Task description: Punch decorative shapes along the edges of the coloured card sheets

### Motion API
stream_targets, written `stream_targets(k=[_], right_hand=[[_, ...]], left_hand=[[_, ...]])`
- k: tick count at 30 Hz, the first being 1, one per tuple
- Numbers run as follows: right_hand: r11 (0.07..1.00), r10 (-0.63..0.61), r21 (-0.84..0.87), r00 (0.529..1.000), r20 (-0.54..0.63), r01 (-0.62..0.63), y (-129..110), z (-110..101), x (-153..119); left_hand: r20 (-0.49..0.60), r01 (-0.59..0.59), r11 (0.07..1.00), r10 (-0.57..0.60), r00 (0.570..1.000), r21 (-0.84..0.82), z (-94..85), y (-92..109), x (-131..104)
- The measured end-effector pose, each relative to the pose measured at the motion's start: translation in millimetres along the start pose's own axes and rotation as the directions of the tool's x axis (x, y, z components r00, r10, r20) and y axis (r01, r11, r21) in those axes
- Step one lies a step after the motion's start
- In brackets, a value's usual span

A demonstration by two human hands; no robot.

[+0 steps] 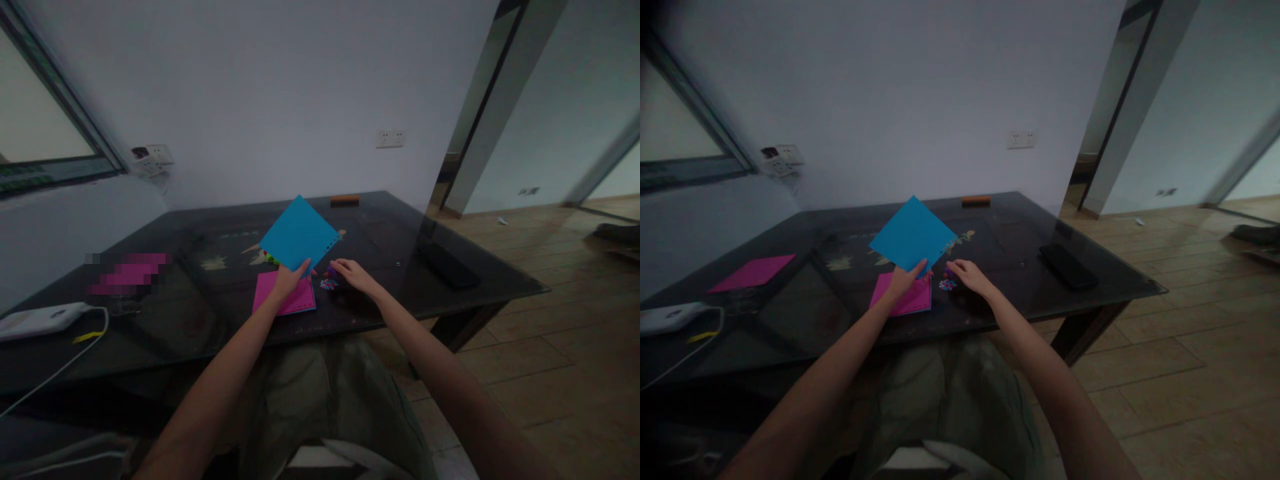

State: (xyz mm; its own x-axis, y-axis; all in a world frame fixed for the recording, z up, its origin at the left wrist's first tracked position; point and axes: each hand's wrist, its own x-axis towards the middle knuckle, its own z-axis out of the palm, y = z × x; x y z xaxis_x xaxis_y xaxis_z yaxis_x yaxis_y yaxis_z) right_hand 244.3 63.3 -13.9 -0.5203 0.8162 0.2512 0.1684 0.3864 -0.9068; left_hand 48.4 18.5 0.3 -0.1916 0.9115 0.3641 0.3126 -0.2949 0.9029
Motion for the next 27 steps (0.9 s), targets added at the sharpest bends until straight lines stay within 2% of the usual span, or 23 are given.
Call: stream_targets(k=[5, 11, 15, 22, 27], right_hand=[[0.999, -0.017, 0.046, 0.996, -0.083, 0.021, -0.2, -2.2, 0.0], [0.992, 0.056, 0.122, 0.988, -0.141, -0.039, 2.2, -3.0, 0.8], [0.991, 0.053, 0.133, 0.984, -0.168, -0.031, -2.3, -4.4, -2.5], [0.971, 0.092, 0.235, 0.971, -0.222, -0.038, -5.2, -5.2, -6.0], [0.958, 0.101, 0.286, 0.964, -0.245, -0.027, 1.4, -4.3, -4.3]], left_hand=[[0.027, -0.035, 0.999, 0.035, 0.999, -0.012, 0.1, 0.8, -0.5], [-0.032, -0.018, 1.0, 0.019, 0.999, 0.02, 0.0, -0.6, 1.4], [-0.071, -0.003, 0.996, 0.009, 0.997, 0.084, -2.3, -6.1, 5.5], [-0.02, -0.039, 0.987, 0.043, 0.999, 0.157, -5.5, -10.7, 10.6], [-0.071, -0.021, 0.986, 0.033, 0.997, 0.163, -6.0, -9.7, 10.3]])
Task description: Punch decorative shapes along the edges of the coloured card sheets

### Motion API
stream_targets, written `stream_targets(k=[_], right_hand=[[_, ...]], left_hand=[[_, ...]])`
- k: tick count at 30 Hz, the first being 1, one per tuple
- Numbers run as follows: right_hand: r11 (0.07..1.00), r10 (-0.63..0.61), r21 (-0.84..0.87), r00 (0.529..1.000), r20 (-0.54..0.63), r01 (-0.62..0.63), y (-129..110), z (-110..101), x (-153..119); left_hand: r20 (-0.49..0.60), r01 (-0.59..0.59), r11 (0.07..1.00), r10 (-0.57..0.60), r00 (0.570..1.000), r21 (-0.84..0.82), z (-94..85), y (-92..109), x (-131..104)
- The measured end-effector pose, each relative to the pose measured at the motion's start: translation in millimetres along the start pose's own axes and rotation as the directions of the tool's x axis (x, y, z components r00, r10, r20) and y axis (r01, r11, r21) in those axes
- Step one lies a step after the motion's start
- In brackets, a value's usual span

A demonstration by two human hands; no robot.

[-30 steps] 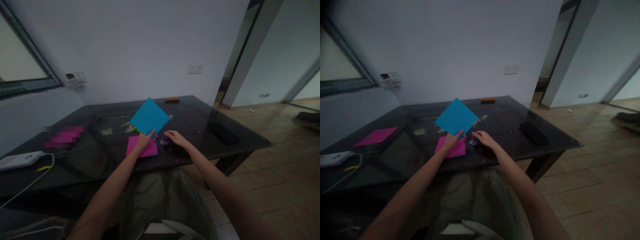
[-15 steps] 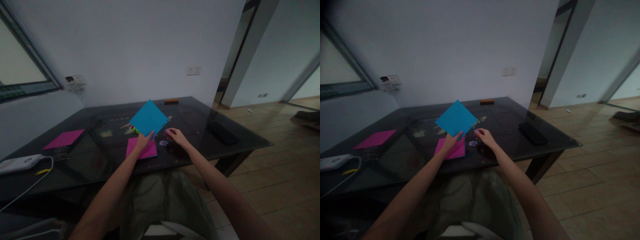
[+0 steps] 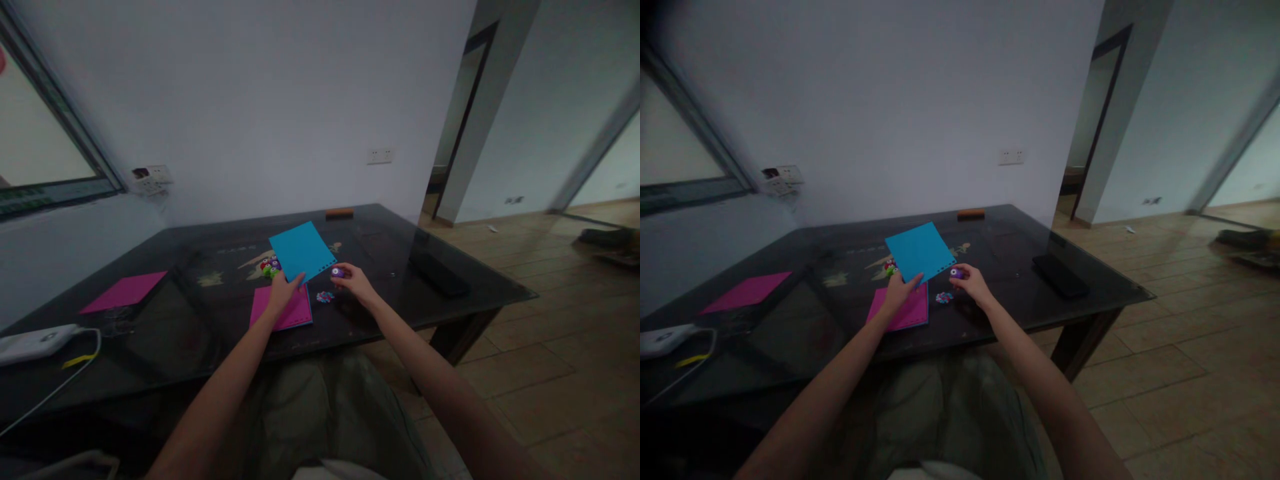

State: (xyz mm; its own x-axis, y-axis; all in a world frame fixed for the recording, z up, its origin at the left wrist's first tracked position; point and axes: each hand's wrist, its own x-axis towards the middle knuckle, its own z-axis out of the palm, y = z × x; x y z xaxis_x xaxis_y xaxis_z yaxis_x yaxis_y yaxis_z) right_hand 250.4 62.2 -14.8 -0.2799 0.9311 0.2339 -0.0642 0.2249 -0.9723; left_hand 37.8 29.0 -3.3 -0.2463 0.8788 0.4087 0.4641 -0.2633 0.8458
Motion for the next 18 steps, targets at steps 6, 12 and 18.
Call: stream_targets(k=[6, 12, 18], right_hand=[[1.0, 0.0, 0.03, 0.997, -0.082, 0.003, 4.6, -5.2, 4.3], [0.982, -0.079, -0.186, 0.98, -0.182, 0.044, 9.7, -42.1, 33.2], [0.732, -0.184, -0.679, 0.947, -0.264, -0.047, 26.6, -84.4, 72.0]], left_hand=[[-0.011, -0.009, 1.0, 0.009, 1.0, 0.003, -1.6, -4.8, 3.6], [-0.039, -0.007, 0.999, 0.008, 0.999, 0.042, -2.3, -7.1, 5.9], [0.014, -0.023, 1.0, 0.023, 1.0, 0.01, -3.1, -2.7, 3.5]])
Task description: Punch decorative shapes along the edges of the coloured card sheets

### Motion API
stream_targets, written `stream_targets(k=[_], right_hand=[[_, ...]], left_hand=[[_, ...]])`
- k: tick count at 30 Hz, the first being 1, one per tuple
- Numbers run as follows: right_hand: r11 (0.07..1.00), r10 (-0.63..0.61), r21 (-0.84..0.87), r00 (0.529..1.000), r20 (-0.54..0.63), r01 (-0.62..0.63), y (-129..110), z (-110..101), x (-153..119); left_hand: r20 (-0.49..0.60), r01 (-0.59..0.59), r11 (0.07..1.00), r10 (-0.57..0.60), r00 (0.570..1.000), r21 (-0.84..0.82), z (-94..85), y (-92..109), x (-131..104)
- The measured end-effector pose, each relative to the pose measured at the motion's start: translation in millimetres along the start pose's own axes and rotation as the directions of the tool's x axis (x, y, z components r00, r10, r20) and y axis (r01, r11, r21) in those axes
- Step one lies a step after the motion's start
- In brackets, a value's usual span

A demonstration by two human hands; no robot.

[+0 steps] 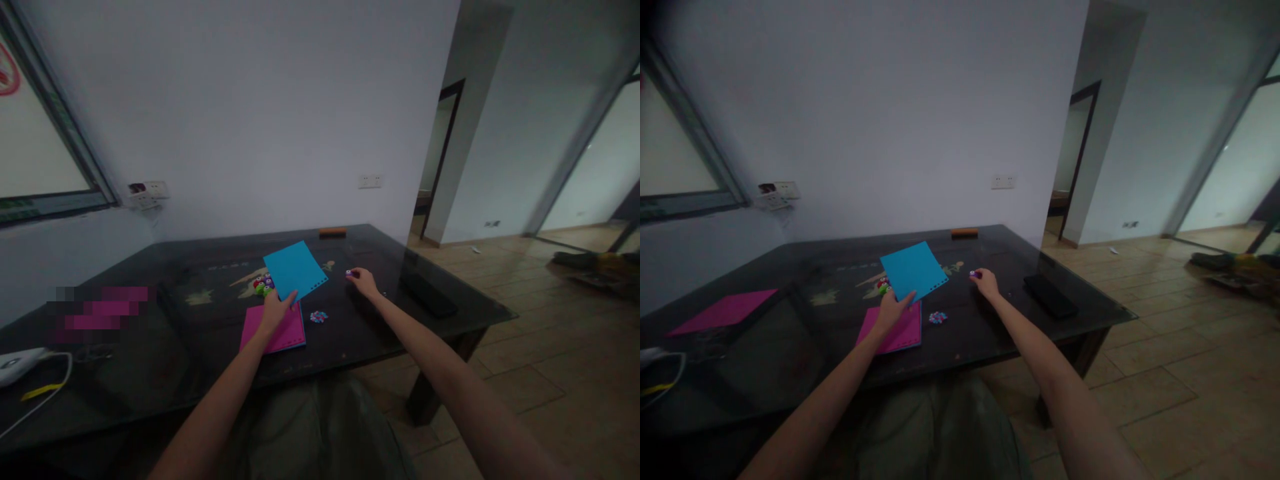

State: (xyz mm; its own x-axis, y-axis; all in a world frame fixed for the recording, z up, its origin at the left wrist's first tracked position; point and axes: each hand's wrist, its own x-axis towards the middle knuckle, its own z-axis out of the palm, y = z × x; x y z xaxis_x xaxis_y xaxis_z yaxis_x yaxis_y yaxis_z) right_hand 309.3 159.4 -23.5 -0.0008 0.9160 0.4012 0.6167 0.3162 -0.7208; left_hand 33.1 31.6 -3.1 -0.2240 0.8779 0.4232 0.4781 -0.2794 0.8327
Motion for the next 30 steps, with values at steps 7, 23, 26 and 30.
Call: stream_targets(k=[7, 23, 26, 30], right_hand=[[0.996, 0.026, -0.091, 1.0, -0.007, -0.026, 24.2, 15.8, 21.6], [0.95, -0.057, -0.307, 0.998, 0.028, 0.063, 33.9, 20.9, 27.8], [0.951, -0.056, -0.301, 0.998, 0.04, 0.065, 36.2, 19.1, 28.1], [0.947, -0.056, -0.315, 0.998, 0.039, 0.066, 35.9, 19.6, 28.8]], left_hand=[[-0.008, 0.003, 0.999, -0.004, 1.0, -0.037, -0.5, 2.7, -1.0], [-0.086, 0.057, 0.998, -0.058, 0.995, -0.013, -2.7, -3.2, 3.4], [-0.1, 0.074, 0.997, -0.073, 0.992, 0.005, -3.0, -6.6, 4.5], [-0.086, 0.061, 0.998, -0.061, 0.994, -0.004, -3.0, -6.8, 4.1]])
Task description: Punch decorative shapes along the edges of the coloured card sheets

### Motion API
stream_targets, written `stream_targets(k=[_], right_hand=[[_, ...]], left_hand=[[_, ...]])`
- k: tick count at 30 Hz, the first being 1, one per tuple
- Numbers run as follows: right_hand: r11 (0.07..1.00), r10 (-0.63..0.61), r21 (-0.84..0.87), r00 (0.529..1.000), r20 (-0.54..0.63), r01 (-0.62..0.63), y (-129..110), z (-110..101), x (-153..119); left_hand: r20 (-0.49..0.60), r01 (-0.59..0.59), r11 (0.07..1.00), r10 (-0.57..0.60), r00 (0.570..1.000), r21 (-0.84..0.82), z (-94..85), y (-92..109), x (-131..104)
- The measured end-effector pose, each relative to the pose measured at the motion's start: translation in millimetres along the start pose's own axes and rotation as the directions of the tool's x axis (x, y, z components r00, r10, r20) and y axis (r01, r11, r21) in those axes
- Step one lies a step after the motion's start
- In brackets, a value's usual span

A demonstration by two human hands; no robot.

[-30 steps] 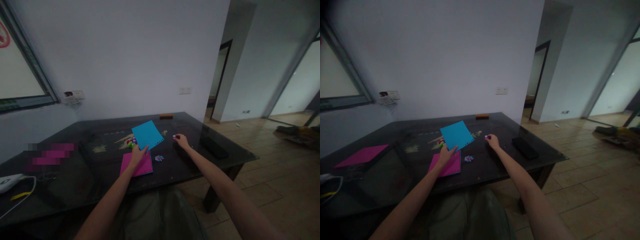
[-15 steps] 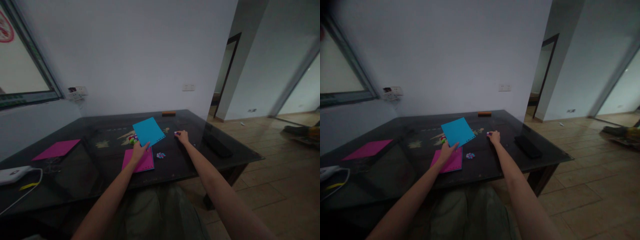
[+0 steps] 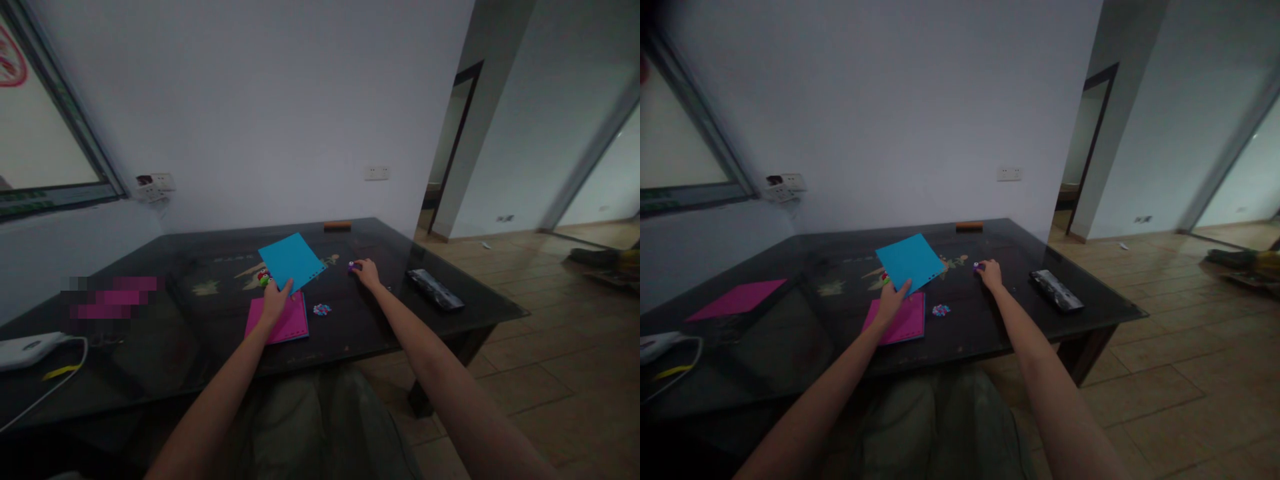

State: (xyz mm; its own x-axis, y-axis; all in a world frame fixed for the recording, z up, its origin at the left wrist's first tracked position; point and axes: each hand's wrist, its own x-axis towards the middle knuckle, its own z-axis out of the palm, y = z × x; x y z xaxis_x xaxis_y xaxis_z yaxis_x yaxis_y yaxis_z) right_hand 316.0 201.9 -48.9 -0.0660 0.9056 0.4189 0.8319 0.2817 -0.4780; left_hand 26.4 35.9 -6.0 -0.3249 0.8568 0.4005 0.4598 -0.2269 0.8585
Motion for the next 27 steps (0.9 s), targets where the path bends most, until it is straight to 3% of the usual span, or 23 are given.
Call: stream_targets(k=[5, 10, 16, 23, 27], right_hand=[[0.999, 0.0, -0.05, 1.0, -0.012, -0.001, -1.8, 0.4, 0.0], [0.996, 0.032, -0.087, 0.999, -0.031, -0.035, -0.6, 0.8, 1.0], [0.987, 0.075, -0.139, 0.994, -0.074, -0.085, 3.4, -1.8, 1.9], [0.984, 0.143, -0.085, 0.979, -0.147, -0.157, 4.4, -10.7, -5.7], [0.99, 0.138, 0.017, 0.962, -0.236, -0.138, -6.5, -20.3, -10.1]], left_hand=[[0.047, -0.02, 1.0, 0.021, 0.999, -0.016, 0.6, 0.1, -0.6], [0.161, -0.013, 1.0, 0.014, 0.987, -0.005, 2.5, -0.9, -0.1], [0.168, -0.008, 1.0, 0.007, 0.986, 0.006, 2.8, 0.4, -0.5], [0.173, -0.023, 1.0, 0.022, 0.985, 0.007, 2.3, 2.0, -1.7], [0.191, -0.021, 1.0, 0.018, 0.981, 0.015, 1.8, 2.2, -2.2]])
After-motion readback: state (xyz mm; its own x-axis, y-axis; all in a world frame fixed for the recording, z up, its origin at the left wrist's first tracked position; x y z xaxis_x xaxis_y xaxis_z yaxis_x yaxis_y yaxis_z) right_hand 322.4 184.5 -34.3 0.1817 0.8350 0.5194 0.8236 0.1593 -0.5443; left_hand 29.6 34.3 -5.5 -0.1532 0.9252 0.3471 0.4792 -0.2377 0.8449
